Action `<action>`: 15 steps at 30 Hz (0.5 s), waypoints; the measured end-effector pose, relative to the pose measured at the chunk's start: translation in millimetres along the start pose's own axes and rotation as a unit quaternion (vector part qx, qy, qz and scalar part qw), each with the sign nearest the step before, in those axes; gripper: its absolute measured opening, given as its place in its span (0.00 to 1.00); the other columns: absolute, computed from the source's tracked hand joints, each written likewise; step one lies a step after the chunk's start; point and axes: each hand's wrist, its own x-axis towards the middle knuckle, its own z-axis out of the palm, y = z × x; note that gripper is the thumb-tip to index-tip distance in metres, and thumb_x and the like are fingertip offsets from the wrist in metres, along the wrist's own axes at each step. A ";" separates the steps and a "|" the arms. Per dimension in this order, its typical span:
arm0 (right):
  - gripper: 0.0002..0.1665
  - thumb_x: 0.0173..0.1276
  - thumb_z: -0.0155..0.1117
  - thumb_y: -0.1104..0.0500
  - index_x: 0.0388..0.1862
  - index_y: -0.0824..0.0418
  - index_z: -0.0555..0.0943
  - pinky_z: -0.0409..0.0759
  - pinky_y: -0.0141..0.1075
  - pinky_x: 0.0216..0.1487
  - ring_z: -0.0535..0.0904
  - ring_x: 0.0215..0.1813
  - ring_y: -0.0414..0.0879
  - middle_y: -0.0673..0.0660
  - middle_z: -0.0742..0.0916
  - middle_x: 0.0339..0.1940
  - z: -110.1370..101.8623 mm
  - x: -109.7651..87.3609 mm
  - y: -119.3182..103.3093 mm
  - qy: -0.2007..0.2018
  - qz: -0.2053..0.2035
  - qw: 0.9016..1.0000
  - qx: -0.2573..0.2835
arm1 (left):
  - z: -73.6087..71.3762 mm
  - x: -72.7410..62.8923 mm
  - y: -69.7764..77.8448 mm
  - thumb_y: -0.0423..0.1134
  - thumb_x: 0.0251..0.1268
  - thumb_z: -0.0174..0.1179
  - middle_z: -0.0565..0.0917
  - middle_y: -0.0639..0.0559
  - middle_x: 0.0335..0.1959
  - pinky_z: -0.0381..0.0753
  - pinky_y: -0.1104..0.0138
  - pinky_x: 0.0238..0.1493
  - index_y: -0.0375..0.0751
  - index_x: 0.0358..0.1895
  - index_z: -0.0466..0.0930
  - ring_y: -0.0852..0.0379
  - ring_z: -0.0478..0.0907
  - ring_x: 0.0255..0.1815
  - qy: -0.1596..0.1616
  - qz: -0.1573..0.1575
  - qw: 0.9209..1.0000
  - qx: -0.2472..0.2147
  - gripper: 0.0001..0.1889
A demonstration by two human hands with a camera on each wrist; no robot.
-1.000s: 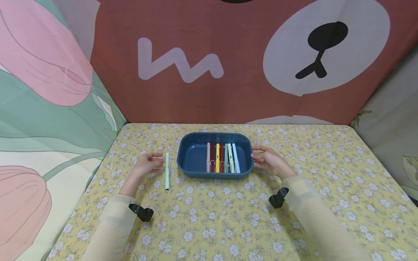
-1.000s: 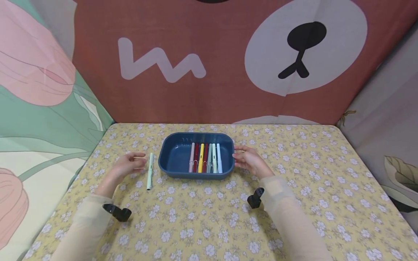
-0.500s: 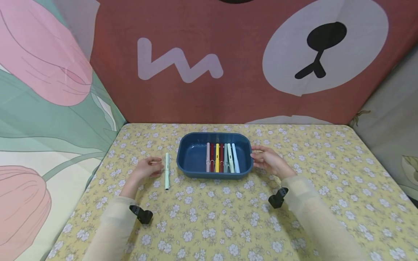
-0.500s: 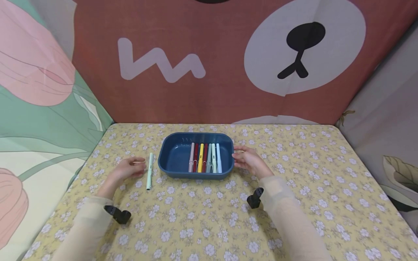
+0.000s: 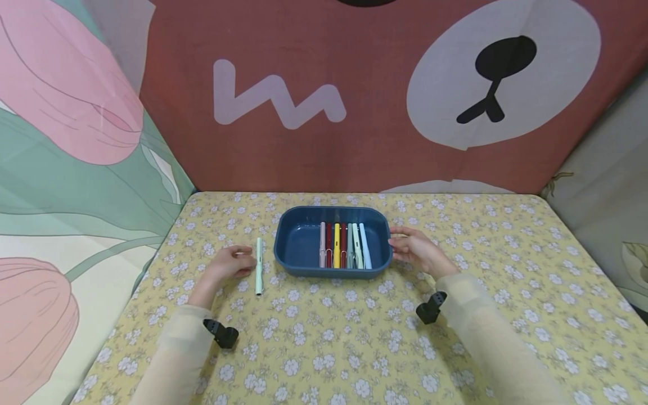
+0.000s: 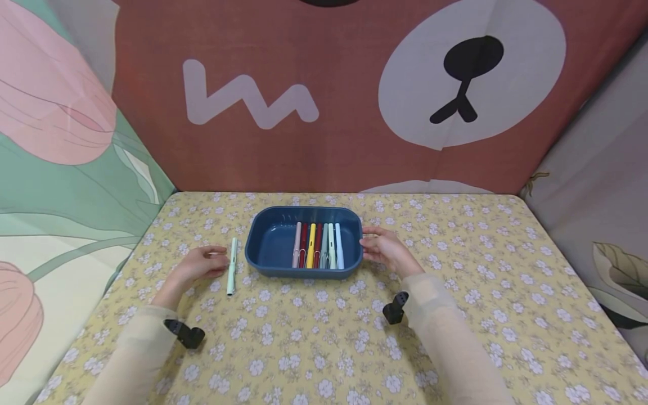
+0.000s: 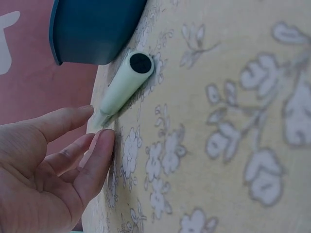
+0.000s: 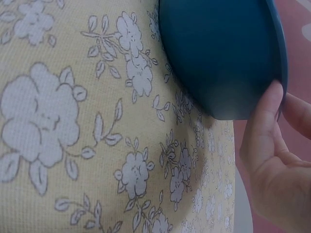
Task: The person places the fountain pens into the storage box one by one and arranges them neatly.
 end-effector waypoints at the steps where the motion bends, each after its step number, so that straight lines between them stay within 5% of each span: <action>1: 0.32 0.73 0.50 0.65 0.73 0.68 0.56 0.84 0.27 0.37 0.83 0.32 0.35 0.45 0.86 0.28 0.1 0.0 0.0 0.000 0.000 1.000 0.000 | 0.1 0.2 0.2 0.35 0.67 0.56 0.80 0.35 0.53 0.86 0.68 0.44 0.28 0.66 0.65 0.63 0.81 0.37 -0.003 0.002 1.000 -0.001 0.26; 15: 0.32 0.73 0.50 0.65 0.73 0.68 0.55 0.84 0.27 0.37 0.82 0.32 0.36 0.45 0.85 0.29 0.2 0.1 0.5 0.002 0.000 1.000 -0.003 | 6.9 2.7 4.7 0.35 0.65 0.59 0.76 0.30 0.59 0.86 0.65 0.46 0.27 0.65 0.66 0.64 0.82 0.35 -0.007 0.001 1.000 0.009 0.27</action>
